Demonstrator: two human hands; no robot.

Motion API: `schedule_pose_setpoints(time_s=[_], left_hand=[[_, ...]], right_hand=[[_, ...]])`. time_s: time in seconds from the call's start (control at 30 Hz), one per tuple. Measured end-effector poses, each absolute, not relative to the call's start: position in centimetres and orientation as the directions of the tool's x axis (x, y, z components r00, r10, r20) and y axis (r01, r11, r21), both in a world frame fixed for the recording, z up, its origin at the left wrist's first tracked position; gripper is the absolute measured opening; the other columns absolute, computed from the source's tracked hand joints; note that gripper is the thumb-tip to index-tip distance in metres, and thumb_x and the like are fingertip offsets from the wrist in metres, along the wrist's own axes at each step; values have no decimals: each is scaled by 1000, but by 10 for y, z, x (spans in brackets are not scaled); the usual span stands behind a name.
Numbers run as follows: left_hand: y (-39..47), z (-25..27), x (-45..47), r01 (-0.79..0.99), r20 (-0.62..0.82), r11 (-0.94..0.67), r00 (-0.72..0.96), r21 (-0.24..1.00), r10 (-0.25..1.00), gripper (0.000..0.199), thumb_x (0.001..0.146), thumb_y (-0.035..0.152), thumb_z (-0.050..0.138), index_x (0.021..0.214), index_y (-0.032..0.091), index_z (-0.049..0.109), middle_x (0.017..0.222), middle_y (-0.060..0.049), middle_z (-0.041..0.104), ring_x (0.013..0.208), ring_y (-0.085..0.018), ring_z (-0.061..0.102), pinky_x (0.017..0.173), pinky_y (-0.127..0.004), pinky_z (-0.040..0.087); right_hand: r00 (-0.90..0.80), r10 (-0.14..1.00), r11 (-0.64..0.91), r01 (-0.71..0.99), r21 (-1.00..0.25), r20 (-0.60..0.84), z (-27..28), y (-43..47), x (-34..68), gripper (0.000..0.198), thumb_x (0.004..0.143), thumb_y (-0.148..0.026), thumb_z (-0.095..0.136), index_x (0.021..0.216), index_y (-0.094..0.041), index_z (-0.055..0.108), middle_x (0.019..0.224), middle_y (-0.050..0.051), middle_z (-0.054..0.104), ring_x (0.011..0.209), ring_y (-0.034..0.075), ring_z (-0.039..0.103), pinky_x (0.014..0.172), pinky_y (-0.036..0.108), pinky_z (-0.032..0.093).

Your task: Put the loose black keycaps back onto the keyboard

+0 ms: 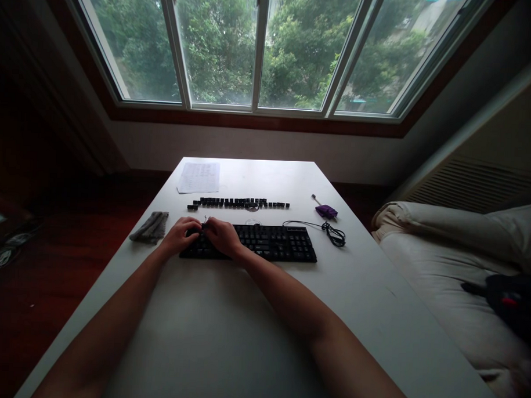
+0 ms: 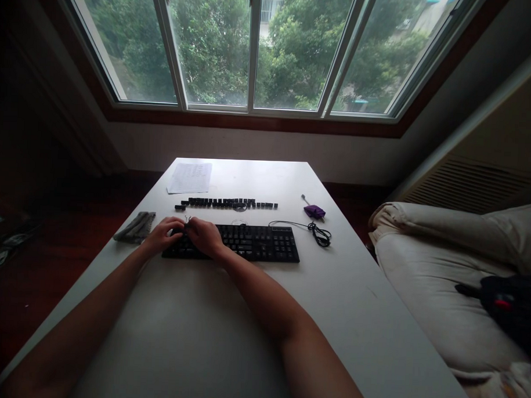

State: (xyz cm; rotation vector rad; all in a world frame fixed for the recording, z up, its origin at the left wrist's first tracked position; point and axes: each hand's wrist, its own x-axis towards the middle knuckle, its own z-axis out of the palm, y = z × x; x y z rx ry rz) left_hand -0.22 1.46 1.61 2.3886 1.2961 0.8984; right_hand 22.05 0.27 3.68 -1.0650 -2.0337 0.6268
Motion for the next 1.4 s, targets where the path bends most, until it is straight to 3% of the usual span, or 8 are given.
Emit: schedule_pose_setpoints(time_s=[0.27,0.4,0.7,0.83,1.27,1.4], left_hand=[[14,15,3,679,369,-527,381,511,848,20,84,38,66,98,24,71,118,-7,67,117,-28,55,106,-46,43],[14,14,4,681,364,-520,375,516,853,21,83,39,66,97,24,71,119,-7,67,118,-29,54,107,-47,43],[15,13,4,699,361,-522,383,489,850,20,83,39,66,93,24,73,118,-8,66,117,-29,54,106,-47,44],[15,13,3,698,369,-532,390,479,844,21,83,39,66,95,24,73,118,-8,66,116,-29,54,107,-47,43],[11,19,6,685,336,-519,396,512,855,22,85,40,64,98,25,72,121,-7,66,118,-28,55,107,-46,43],[10,21,7,682,336,-522,400,513,853,21,86,40,63,99,26,72,120,-6,66,116,-28,56,106,-45,43]], right_hand=[[-327,835,543,363,-757,443,44,0,218,24,96,-34,55,116,-25,65,95,1,72,81,15,64,77,24,46],[-276,836,542,285,-791,473,50,2,216,24,93,-31,58,115,-24,66,101,3,69,85,14,64,79,26,50],[-276,795,543,-71,-836,540,58,9,211,20,90,-32,59,104,-20,65,98,3,68,88,15,65,79,27,54],[-286,810,532,-12,-847,512,60,9,210,11,88,-28,58,90,-19,63,87,0,67,83,14,64,81,28,54],[-210,843,532,174,-829,496,59,2,215,13,89,-26,54,94,-20,64,90,2,69,77,14,62,70,24,51],[-174,855,514,155,-844,489,54,1,215,13,88,-24,50,93,-20,61,90,2,68,78,14,63,71,24,52]])
